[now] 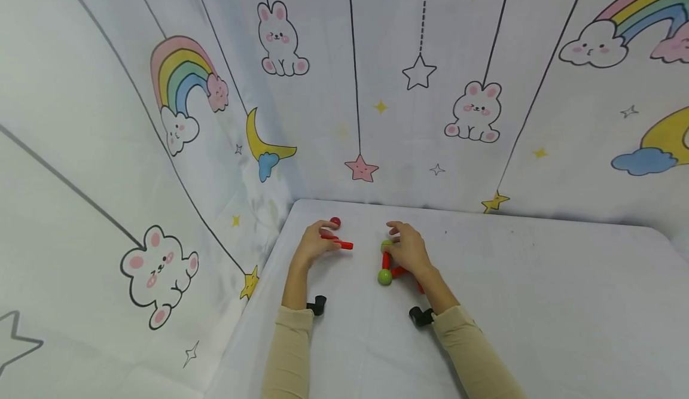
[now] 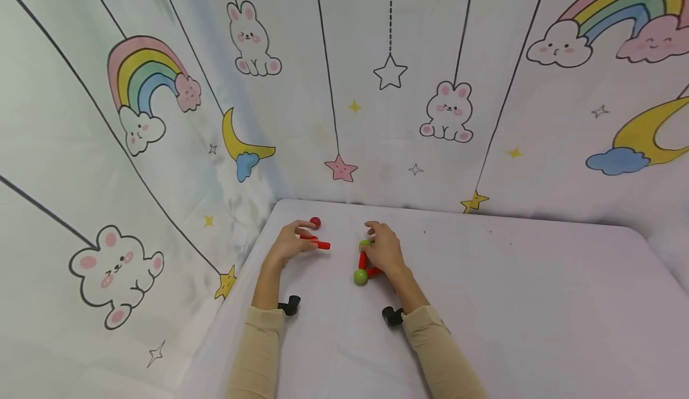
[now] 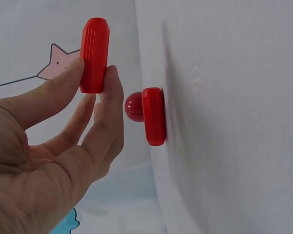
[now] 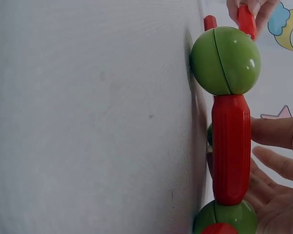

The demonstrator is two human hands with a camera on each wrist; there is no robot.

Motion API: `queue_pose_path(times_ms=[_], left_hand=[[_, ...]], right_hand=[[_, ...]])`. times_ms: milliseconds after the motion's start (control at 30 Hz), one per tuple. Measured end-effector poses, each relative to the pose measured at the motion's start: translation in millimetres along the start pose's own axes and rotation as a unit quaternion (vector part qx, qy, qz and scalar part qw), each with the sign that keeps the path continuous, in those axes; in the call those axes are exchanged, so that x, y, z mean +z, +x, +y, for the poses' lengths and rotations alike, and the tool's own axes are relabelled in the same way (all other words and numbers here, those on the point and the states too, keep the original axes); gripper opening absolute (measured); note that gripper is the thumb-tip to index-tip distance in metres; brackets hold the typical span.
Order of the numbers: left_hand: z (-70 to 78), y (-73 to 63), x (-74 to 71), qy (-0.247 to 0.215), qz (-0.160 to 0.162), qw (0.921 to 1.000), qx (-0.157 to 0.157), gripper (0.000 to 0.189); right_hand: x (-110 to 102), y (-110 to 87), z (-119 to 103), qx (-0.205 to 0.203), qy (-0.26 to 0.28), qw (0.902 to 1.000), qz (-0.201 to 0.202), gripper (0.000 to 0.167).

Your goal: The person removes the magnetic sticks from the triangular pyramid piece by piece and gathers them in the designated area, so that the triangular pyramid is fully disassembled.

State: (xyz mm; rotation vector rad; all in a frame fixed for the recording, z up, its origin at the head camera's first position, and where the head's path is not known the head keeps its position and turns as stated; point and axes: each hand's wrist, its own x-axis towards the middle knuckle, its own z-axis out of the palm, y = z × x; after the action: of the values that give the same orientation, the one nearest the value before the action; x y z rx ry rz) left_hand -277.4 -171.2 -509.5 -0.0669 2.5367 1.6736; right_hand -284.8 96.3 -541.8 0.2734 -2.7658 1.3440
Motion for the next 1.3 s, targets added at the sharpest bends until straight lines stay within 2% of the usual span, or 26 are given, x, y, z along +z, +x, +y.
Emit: queue_pose_path(times_ms=[100,633,867,1133,1300], left_hand=[[-2.4,1.1,-4.8,-0.009,0.001,1.0000,-0.003,0.054],[-18.2,8.8,-25.8,0.003,0.038,0.9986,-0.036,0.060],[-23.8,16.1,-28.8,0.004,0.041,0.9978,-0.053,0.061],[-29.9,23.2,-31.2,0.030,0.039,0.9960,-0.075,0.060],[-32.2,26.8,-31.1,0.035,0.038,0.9955,-0.079,0.059]], right_hand=[[-1.3,-1.0,-1.0,0.000,0.008,1.0000,0.000,0.061],[-0.9,-1.2,-1.4,-0.003,0.007,1.0000,0.001,0.061],[-1.8,-2.2,-1.7,-0.004,0.005,1.0000,-0.002,0.061],[-0.7,-2.9,-1.9,-0.003,0.004,1.0000,0.003,0.061],[-2.0,-3.8,-4.1,0.000,0.009,1.0000,0.004,0.060]])
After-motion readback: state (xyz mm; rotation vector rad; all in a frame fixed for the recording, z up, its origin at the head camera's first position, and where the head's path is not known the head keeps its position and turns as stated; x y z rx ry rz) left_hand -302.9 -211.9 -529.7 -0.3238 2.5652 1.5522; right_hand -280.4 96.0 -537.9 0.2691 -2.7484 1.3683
